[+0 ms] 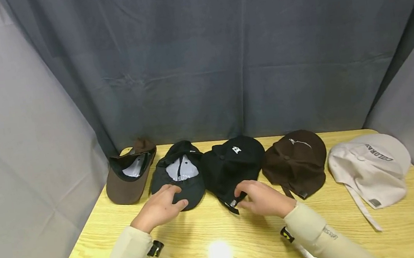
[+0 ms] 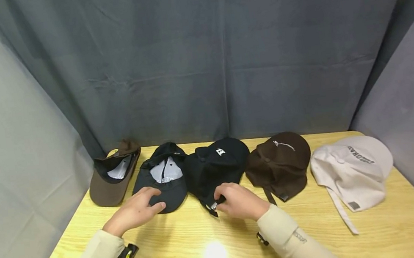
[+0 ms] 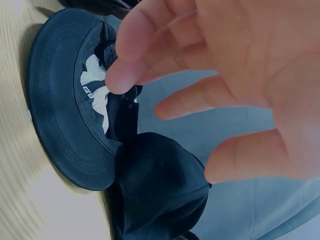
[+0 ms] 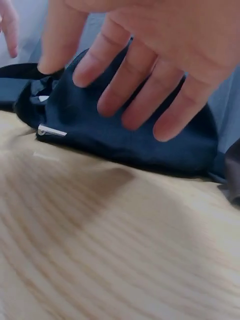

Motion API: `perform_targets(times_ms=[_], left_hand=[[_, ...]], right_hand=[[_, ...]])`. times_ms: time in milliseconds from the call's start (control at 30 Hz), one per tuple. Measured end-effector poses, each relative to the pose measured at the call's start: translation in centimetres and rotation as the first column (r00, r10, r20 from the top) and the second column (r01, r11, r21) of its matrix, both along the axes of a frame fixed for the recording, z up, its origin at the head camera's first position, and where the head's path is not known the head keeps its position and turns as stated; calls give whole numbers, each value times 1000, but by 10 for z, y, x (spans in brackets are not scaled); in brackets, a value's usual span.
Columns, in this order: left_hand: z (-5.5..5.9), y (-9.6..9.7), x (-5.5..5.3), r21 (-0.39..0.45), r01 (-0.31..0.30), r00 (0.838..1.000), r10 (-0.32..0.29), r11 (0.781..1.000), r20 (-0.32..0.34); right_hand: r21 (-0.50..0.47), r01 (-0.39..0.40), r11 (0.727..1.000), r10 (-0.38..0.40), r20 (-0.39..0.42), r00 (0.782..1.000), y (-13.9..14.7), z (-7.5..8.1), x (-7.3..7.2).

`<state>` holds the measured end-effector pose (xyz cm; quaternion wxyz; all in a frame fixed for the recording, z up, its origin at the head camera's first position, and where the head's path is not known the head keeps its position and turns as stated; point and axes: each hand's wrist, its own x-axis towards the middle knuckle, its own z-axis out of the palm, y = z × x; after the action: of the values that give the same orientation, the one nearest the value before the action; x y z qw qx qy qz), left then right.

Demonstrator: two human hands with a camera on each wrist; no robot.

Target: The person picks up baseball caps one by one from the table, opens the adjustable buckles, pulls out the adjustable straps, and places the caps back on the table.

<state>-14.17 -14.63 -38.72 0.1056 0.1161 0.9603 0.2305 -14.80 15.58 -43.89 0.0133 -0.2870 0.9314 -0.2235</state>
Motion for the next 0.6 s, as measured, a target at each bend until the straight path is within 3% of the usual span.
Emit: perform_targets(times_ms=[133, 367, 600], left_hand=[[1, -1, -1, -6, 12, 1000, -12, 1000, 5], [0, 0, 1, -7, 12, 1000, -12, 1000, 15], [-3, -1, 2, 4, 26, 999, -26, 1000, 36]], right_hand=[[13, -12, 1000, 12, 1, 1000, 4, 7, 6], [43, -85, 995, 81, 90, 993, -10, 6, 13], [74, -208, 975, 198, 121, 973, -25, 0, 16]])
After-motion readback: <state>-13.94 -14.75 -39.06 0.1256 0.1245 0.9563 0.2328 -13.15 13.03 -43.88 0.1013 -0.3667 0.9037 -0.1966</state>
